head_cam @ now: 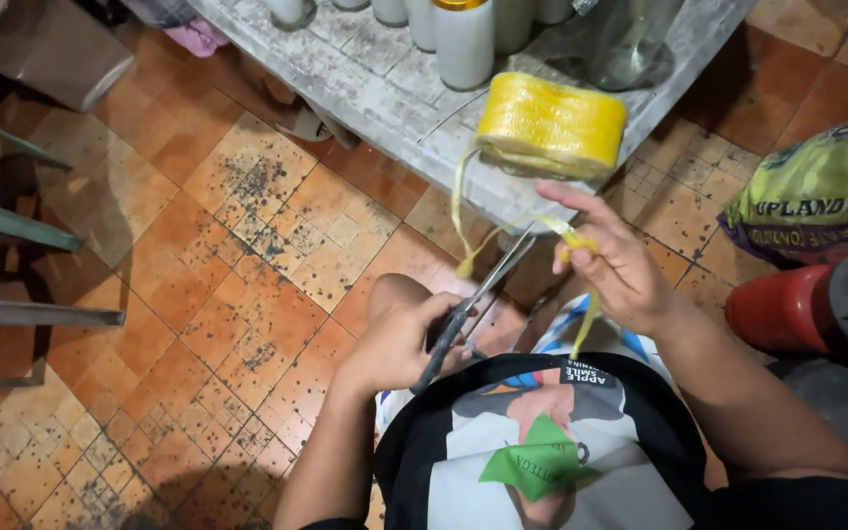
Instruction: Cutting lengths of yellow plastic ribbon from a roll and tying them into small loops or knots.
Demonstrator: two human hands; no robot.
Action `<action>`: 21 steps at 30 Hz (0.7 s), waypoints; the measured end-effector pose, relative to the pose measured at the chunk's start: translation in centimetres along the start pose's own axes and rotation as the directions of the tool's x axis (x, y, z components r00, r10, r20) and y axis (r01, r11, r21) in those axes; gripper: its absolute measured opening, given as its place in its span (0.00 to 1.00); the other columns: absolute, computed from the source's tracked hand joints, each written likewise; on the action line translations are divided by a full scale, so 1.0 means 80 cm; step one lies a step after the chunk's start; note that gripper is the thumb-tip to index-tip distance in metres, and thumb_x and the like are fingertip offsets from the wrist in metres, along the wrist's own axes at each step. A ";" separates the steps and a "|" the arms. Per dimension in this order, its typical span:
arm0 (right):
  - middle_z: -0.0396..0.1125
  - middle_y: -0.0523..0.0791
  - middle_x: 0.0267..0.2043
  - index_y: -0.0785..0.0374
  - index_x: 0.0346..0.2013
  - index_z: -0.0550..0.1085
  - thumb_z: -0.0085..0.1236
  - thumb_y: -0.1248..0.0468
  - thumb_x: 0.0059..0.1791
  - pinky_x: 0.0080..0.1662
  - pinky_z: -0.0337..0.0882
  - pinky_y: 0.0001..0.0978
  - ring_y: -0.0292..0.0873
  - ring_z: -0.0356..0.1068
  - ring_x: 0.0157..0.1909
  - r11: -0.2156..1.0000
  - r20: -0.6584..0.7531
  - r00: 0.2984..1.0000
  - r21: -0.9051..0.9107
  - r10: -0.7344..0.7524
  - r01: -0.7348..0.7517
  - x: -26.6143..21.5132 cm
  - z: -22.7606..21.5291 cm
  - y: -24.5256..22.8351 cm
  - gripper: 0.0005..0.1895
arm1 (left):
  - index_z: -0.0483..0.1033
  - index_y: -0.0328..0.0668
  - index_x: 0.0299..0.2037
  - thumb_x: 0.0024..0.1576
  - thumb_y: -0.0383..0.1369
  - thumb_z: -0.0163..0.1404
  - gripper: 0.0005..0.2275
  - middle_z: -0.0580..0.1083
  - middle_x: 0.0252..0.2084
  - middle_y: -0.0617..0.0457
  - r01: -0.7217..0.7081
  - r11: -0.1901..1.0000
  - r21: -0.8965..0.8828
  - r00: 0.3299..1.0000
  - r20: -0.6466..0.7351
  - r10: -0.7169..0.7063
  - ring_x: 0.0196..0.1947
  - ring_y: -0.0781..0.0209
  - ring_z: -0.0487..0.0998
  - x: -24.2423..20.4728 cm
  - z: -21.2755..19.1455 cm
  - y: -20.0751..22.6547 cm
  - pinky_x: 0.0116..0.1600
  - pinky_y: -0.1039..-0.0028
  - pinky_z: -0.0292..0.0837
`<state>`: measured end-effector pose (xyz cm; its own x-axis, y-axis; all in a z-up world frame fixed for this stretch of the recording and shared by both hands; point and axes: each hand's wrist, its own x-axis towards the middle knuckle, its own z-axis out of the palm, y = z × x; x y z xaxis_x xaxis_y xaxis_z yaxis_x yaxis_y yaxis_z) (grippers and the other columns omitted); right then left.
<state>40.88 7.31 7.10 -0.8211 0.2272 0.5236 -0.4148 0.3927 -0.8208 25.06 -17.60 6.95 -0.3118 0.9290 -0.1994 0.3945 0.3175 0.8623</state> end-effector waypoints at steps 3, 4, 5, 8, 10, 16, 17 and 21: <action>0.55 0.62 0.71 0.71 0.32 0.73 0.41 0.62 0.59 0.51 0.73 0.40 0.50 0.71 0.54 0.999 -0.020 1.000 0.039 -0.015 0.015 0.005 0.006 -0.017 0.18 | 0.75 0.52 0.48 0.46 0.40 0.63 0.20 0.81 0.27 0.51 -0.059 0.998 -0.010 0.997 0.053 0.059 0.28 0.49 0.83 0.002 0.003 0.004 0.38 0.64 0.77; 0.57 0.62 0.70 0.71 0.33 0.74 0.42 0.62 0.58 0.48 0.74 0.37 0.46 0.73 0.49 0.999 -0.038 0.999 0.052 -0.012 0.013 0.007 0.008 -0.020 0.18 | 0.76 0.51 0.48 0.46 0.39 0.63 0.19 0.80 0.26 0.51 -0.103 0.993 -0.050 0.991 0.077 0.107 0.27 0.52 0.82 0.002 0.002 0.007 0.37 0.66 0.78; 0.57 0.62 0.70 0.71 0.33 0.74 0.42 0.62 0.58 0.48 0.74 0.37 0.46 0.73 0.49 0.999 -0.043 0.999 0.049 -0.013 0.015 0.006 0.008 -0.020 0.18 | 0.76 0.51 0.48 0.46 0.39 0.63 0.19 0.80 0.26 0.51 -0.107 0.993 -0.048 0.990 0.082 0.111 0.27 0.52 0.82 0.006 -0.001 0.015 0.37 0.66 0.78; 0.59 0.63 0.68 0.72 0.31 0.74 0.41 0.63 0.58 0.46 0.75 0.38 0.47 0.74 0.44 0.998 -0.027 1.000 0.064 0.007 -0.005 -0.001 0.012 -0.013 0.18 | 0.75 0.48 0.48 0.47 0.40 0.62 0.20 0.81 0.28 0.46 -0.144 0.990 0.007 0.986 0.088 0.143 0.29 0.42 0.84 0.014 -0.003 0.028 0.39 0.58 0.78; 0.60 0.64 0.66 0.72 0.34 0.73 0.42 0.62 0.58 0.45 0.75 0.37 0.45 0.73 0.42 0.979 -0.028 1.000 0.202 0.002 0.004 -0.009 0.018 0.000 0.18 | 0.74 0.53 0.50 0.47 0.44 0.62 0.21 0.81 0.28 0.51 -0.162 0.982 0.092 0.983 0.102 0.153 0.32 0.44 0.84 0.025 -0.002 0.024 0.39 0.58 0.78; 0.64 0.62 0.58 0.74 0.39 0.72 0.41 0.66 0.58 0.43 0.78 0.37 0.44 0.73 0.37 0.973 0.046 0.999 0.232 0.001 -0.012 -0.016 0.017 0.017 0.13 | 0.74 0.53 0.52 0.47 0.42 0.61 0.21 0.82 0.30 0.48 -0.206 0.976 0.076 0.974 0.114 0.197 0.35 0.39 0.84 0.039 0.000 0.030 0.42 0.53 0.78; 0.64 0.62 0.58 0.74 0.39 0.72 0.41 0.66 0.58 0.43 0.78 0.37 0.44 0.73 0.37 0.973 0.045 0.999 0.232 0.001 -0.011 -0.015 0.018 0.016 0.13 | 0.74 0.53 0.52 0.47 0.42 0.61 0.21 0.82 0.30 0.48 -0.206 0.976 0.077 0.974 0.115 0.196 0.35 0.39 0.84 0.040 -0.001 0.032 0.42 0.53 0.78; 0.67 0.57 0.58 0.72 0.37 0.76 0.42 0.63 0.58 0.40 0.77 0.37 0.44 0.76 0.34 0.995 0.049 0.997 0.080 0.051 -0.055 -0.005 0.019 -0.002 0.16 | 0.74 0.53 0.53 0.47 0.41 0.61 0.22 0.82 0.31 0.46 -0.207 0.977 0.056 0.973 0.112 0.200 0.37 0.38 0.84 0.042 -0.001 0.039 0.44 0.51 0.78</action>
<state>40.66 5.76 6.71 -0.8595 0.2033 0.4690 -0.3990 0.3067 -0.8642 25.14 -13.50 8.98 -0.1276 0.9890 -0.0743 0.4980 0.1287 0.8576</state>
